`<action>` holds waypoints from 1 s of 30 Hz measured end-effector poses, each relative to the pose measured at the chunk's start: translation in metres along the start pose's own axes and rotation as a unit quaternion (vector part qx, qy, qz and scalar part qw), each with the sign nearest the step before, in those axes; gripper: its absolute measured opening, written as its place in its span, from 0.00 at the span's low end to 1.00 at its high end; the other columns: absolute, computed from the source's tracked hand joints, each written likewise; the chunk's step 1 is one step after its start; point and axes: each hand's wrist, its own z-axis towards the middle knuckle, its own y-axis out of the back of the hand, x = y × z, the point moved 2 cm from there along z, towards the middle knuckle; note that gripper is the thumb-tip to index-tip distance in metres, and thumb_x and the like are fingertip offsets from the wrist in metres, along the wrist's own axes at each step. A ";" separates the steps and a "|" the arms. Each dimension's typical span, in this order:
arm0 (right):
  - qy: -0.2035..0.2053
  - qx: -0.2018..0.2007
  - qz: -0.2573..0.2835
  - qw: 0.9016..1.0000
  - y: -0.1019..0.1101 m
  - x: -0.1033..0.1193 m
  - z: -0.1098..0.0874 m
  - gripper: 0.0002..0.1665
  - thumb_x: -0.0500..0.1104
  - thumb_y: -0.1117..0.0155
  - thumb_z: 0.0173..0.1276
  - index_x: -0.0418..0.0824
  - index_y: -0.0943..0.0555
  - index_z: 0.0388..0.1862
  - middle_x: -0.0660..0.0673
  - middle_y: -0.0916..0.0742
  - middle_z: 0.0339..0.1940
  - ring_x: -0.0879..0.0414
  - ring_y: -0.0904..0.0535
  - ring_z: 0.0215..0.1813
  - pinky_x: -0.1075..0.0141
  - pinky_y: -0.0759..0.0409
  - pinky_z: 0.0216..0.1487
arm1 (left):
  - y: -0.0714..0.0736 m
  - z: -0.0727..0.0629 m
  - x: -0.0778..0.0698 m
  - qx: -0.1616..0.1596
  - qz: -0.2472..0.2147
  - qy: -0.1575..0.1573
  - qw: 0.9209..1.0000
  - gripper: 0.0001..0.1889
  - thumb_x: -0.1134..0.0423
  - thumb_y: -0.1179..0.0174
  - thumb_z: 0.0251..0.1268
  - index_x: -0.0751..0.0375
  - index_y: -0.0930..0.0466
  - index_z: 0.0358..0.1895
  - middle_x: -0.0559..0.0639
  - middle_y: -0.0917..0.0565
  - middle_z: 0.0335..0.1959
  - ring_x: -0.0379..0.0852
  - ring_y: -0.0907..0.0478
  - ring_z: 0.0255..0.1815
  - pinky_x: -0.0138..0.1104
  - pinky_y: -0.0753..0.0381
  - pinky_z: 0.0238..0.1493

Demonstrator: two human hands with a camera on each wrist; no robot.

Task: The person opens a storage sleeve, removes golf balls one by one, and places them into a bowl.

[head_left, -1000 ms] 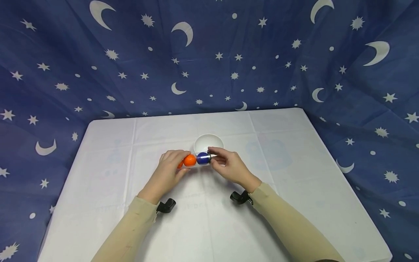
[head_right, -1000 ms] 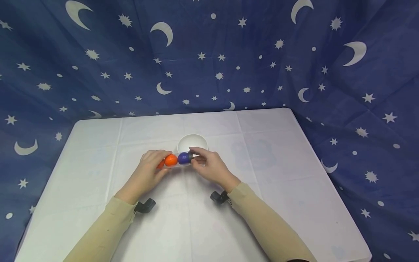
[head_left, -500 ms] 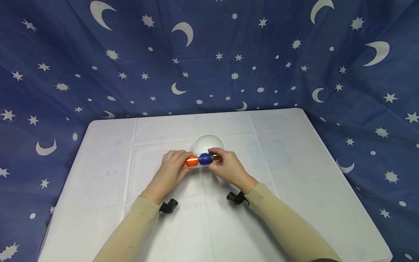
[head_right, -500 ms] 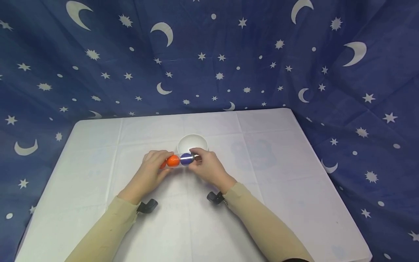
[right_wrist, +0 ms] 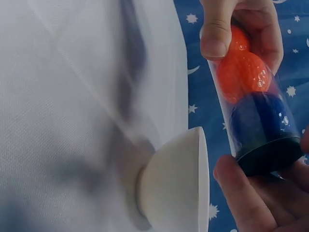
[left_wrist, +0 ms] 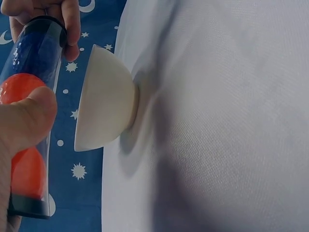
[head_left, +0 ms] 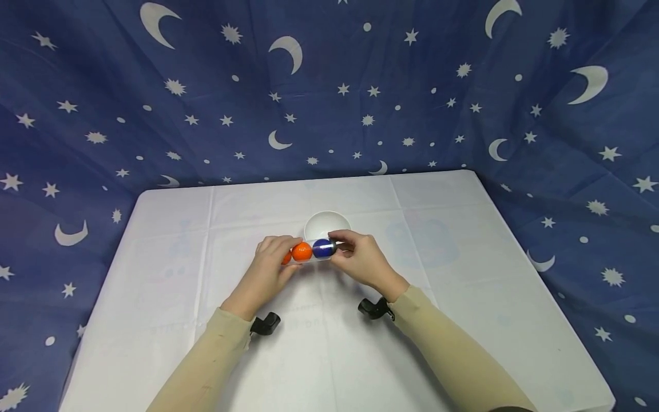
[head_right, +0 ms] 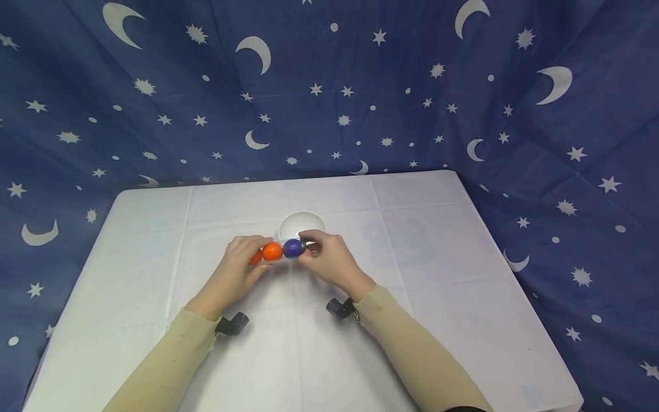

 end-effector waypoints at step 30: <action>0.029 0.079 0.081 0.993 0.011 -0.002 -0.002 0.26 0.40 0.25 0.58 0.38 0.20 0.56 0.45 0.14 0.43 0.55 0.16 0.42 0.65 0.18 0.44 | 0.008 0.000 0.006 0.039 -0.049 0.080 0.995 0.27 0.61 0.28 0.55 0.54 0.23 0.60 0.47 0.23 0.59 0.46 0.31 0.56 0.43 0.29 0.59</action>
